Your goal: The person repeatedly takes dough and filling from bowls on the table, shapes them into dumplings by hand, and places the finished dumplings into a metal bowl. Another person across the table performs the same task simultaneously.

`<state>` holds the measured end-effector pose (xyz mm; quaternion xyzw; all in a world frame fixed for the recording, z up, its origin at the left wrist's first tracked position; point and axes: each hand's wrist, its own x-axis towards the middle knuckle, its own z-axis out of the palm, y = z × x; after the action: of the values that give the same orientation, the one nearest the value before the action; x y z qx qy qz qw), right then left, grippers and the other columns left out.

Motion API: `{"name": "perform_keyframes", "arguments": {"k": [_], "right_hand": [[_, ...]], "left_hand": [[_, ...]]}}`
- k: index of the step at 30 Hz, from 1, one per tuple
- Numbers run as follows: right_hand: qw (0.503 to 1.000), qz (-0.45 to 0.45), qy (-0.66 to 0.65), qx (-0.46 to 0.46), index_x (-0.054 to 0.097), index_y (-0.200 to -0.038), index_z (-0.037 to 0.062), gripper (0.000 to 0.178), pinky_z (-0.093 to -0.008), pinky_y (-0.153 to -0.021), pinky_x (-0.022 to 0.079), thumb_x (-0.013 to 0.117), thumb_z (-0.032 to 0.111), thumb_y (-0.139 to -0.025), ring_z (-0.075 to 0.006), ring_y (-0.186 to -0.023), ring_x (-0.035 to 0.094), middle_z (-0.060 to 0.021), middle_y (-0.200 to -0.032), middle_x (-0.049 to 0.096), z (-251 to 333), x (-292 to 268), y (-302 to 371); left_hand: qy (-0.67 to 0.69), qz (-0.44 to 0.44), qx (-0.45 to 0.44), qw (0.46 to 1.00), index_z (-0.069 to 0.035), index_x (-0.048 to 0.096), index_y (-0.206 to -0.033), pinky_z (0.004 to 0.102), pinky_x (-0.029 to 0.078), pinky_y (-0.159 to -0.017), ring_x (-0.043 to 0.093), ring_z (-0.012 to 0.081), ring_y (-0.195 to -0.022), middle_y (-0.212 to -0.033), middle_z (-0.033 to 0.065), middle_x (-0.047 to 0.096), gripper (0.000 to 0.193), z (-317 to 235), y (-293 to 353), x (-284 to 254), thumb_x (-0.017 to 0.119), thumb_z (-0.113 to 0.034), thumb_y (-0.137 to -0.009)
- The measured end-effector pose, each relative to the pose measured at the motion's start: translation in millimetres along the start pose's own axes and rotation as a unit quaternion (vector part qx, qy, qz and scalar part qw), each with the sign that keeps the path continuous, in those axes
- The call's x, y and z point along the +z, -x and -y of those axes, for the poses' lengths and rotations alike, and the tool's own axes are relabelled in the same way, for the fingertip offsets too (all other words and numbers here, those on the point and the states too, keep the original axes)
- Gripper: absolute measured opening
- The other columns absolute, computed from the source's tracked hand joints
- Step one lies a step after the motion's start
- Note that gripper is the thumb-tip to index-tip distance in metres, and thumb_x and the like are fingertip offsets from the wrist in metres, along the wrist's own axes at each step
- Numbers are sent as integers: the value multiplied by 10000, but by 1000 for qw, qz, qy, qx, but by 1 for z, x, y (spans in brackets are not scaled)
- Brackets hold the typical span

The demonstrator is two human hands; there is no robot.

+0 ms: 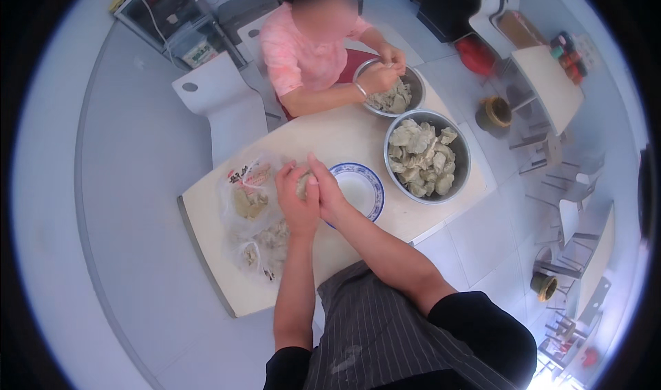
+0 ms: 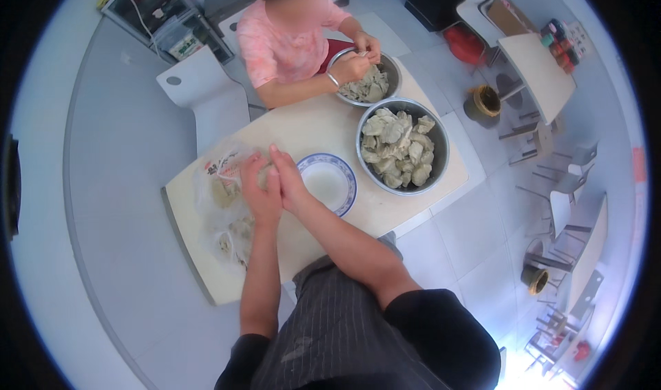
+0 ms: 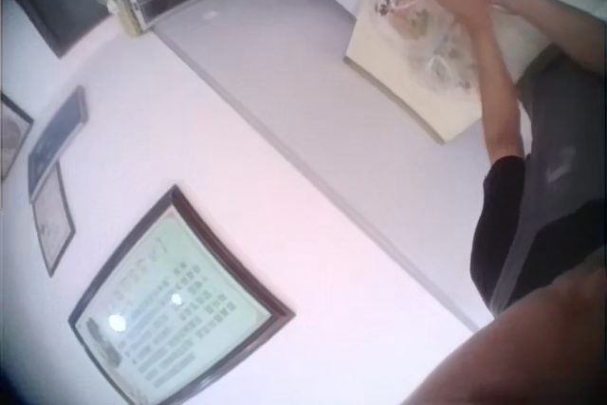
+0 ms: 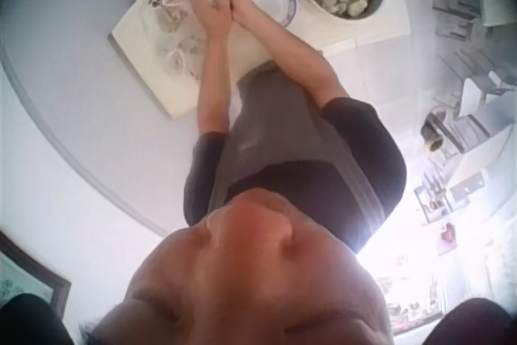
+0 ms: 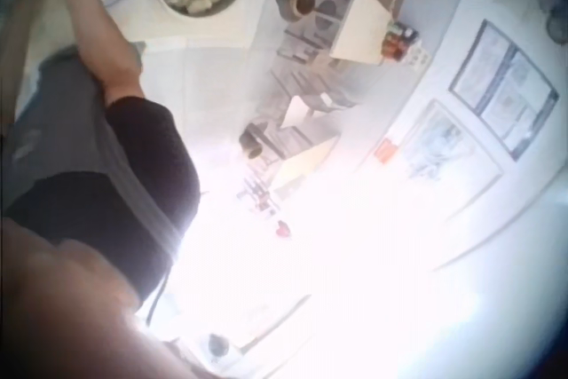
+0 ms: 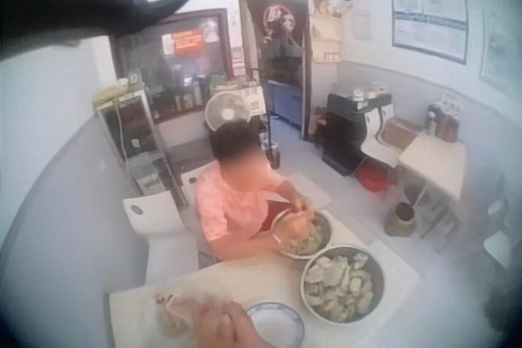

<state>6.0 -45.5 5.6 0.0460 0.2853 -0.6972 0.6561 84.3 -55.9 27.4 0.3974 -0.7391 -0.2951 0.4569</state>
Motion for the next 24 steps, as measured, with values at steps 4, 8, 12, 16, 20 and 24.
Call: {"name": "perform_keyframes", "arguments": {"k": [4,8,12,16,20,24], "right_hand": [[999,-3,3,-34,536,-1041,119,299,-255,-742,472,550,397,-933,-84,-866,539,3,-961,545,16,-17,9],[999,-20,12,-29,569,-996,139,259,-249,-774,482,496,384,-959,-101,-916,570,-3,-996,582,32,-12,31],[992,18,-83,95,558,-1026,108,281,-270,-792,483,504,374,-953,-123,-899,575,-19,-983,588,52,-24,52],[990,43,-66,120,577,-983,119,270,-258,-810,485,450,357,-977,-142,-920,599,-18,-1010,607,59,-30,60],[979,71,-165,99,567,-995,106,277,-272,-810,485,442,352,-979,-148,-898,602,-17,-969,607,44,-59,38],[996,16,-80,-31,560,-992,108,253,-287,-824,479,458,337,-954,-154,-911,588,-15,-950,588,22,-79,37]], "left_hand": [[-18,-5,70,997,-41,587,-1008,434,414,-926,511,346,-1081,-1126,167,547,308,-23,2,23,685,-234,-788],[-31,2,117,993,-58,606,-958,421,445,-876,542,331,-1011,-1028,139,574,273,-29,7,29,707,-213,-756],[-61,54,159,984,-69,619,-889,400,466,-792,552,315,-928,-1005,130,571,217,-35,9,36,704,-152,-707],[-53,121,180,975,-69,619,-876,395,469,-767,554,312,-904,-1001,138,568,205,-24,16,40,703,-131,-699],[-123,98,141,977,-56,607,-887,399,468,-790,559,318,-914,-1018,156,563,217,-45,19,55,714,-135,-715],[-90,60,37,993,-41,571,-1014,446,403,-891,482,398,-1048,-1234,222,418,338,-67,33,72,651,-122,-696]]}}
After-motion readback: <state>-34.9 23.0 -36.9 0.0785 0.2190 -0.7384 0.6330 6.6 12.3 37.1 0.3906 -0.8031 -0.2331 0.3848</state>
